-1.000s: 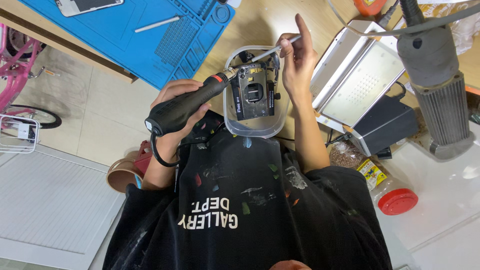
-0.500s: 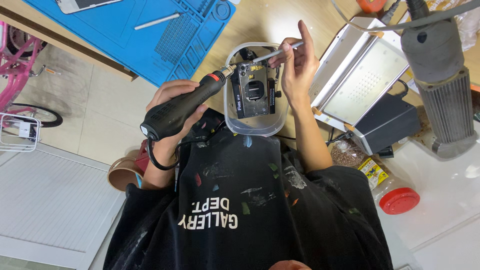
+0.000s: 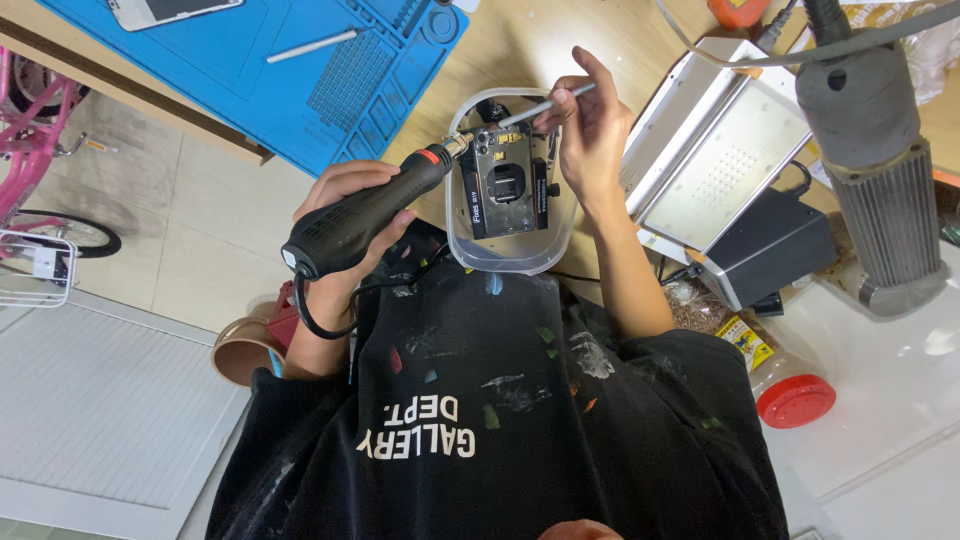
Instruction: The person uses a heat gun and a metal tool to work on a disassembled electronic device placed in a plastic container. They apply heat to specific areas while manipulating components with the tool, then set the heat gun aside and continue using the tool to adjust parts.
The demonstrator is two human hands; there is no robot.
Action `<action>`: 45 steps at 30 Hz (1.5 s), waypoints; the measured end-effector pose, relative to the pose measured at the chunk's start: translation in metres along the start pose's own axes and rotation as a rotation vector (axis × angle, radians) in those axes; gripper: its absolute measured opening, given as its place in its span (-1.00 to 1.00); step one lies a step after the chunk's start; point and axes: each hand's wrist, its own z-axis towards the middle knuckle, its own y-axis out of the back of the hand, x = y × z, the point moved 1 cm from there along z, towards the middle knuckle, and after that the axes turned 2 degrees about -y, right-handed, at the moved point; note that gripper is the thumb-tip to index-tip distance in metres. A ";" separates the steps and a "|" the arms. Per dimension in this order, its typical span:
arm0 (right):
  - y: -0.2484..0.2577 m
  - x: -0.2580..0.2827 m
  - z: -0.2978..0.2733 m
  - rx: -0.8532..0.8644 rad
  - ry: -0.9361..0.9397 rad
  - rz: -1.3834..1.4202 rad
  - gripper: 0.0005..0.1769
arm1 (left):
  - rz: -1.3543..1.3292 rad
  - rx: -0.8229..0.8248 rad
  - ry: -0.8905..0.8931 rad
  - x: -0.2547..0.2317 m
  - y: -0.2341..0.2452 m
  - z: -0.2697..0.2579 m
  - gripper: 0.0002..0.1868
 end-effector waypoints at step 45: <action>-0.010 0.045 0.055 0.376 0.064 -0.284 -0.75 | -0.065 -0.049 0.046 0.011 0.000 -0.004 -0.61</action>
